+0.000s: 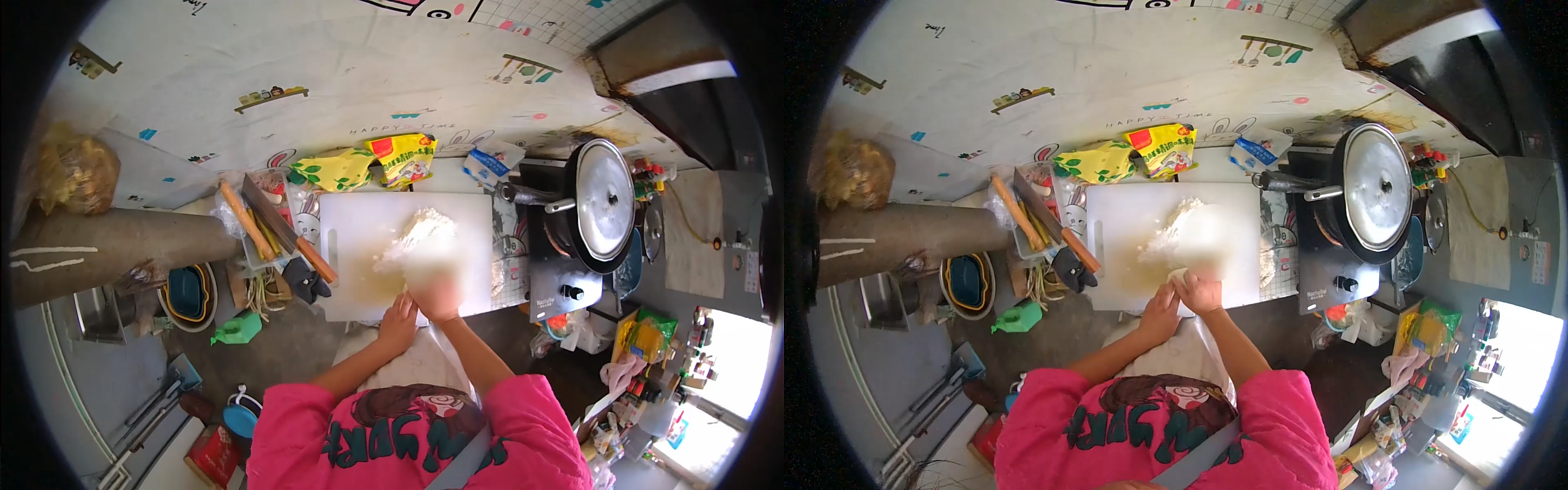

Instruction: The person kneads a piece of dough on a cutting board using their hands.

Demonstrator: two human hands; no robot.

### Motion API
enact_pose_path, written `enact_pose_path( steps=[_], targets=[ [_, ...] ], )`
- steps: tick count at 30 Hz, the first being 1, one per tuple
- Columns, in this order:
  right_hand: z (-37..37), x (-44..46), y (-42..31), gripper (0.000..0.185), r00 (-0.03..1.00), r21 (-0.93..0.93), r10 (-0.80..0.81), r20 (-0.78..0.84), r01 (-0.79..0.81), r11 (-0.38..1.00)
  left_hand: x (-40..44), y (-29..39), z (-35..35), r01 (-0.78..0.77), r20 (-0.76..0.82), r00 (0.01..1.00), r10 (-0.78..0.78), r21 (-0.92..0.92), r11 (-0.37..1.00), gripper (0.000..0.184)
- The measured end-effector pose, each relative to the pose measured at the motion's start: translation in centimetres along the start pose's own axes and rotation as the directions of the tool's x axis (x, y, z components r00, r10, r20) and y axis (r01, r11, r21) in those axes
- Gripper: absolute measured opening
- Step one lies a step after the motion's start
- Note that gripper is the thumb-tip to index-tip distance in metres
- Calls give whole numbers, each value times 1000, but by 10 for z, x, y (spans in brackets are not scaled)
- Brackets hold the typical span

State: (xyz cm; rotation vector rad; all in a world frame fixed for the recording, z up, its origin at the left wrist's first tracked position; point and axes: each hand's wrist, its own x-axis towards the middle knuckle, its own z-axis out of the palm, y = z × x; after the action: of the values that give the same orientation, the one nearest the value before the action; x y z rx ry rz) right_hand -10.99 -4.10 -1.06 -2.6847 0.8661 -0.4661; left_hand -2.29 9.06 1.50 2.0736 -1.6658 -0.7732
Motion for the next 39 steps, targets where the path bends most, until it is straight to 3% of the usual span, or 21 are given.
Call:
enact_pose_path(
  steps=[2,5,8,11,14,20,26,29,32,35,39],
  targets=[
    [15,-2,-1,26,993,-93,95,69,-88,992,2,-5,7,0,34,999,-1,54,999,74],
    [17,5,-1,28,999,-66,42,14,-41,997,4,-5,9,42,97,993,-63,200,979,81],
    [27,12,7,25,980,19,128,155,-133,991,13,-3,7,72,122,987,-101,225,972,87],
    [21,33,8,23,977,36,148,151,-155,987,31,2,-3,138,192,966,-173,184,973,90],
    [23,44,16,23,992,36,71,101,-75,996,42,3,-8,174,178,963,-201,154,973,94],
    [14,71,24,22,976,130,27,216,-57,990,46,-1,9,218,125,961,-248,211,953,96],
    [7,91,25,18,973,45,6,229,-17,999,50,-4,10,193,-10,981,-195,203,960,99],
    [14,86,24,15,980,44,25,199,-34,998,52,-2,-3,187,14,981,-194,216,958,97],
    [13,86,22,15,986,45,62,156,-70,997,53,-2,-16,248,52,967,-248,9,969,85],
    [10,74,17,18,980,91,114,166,-130,987,48,-35,-6,85,-100,991,-90,-59,995,74],
    [-18,67,6,19,959,158,162,231,-201,967,54,-17,-31,-44,-206,979,-6,-239,970,69]
  ],
)
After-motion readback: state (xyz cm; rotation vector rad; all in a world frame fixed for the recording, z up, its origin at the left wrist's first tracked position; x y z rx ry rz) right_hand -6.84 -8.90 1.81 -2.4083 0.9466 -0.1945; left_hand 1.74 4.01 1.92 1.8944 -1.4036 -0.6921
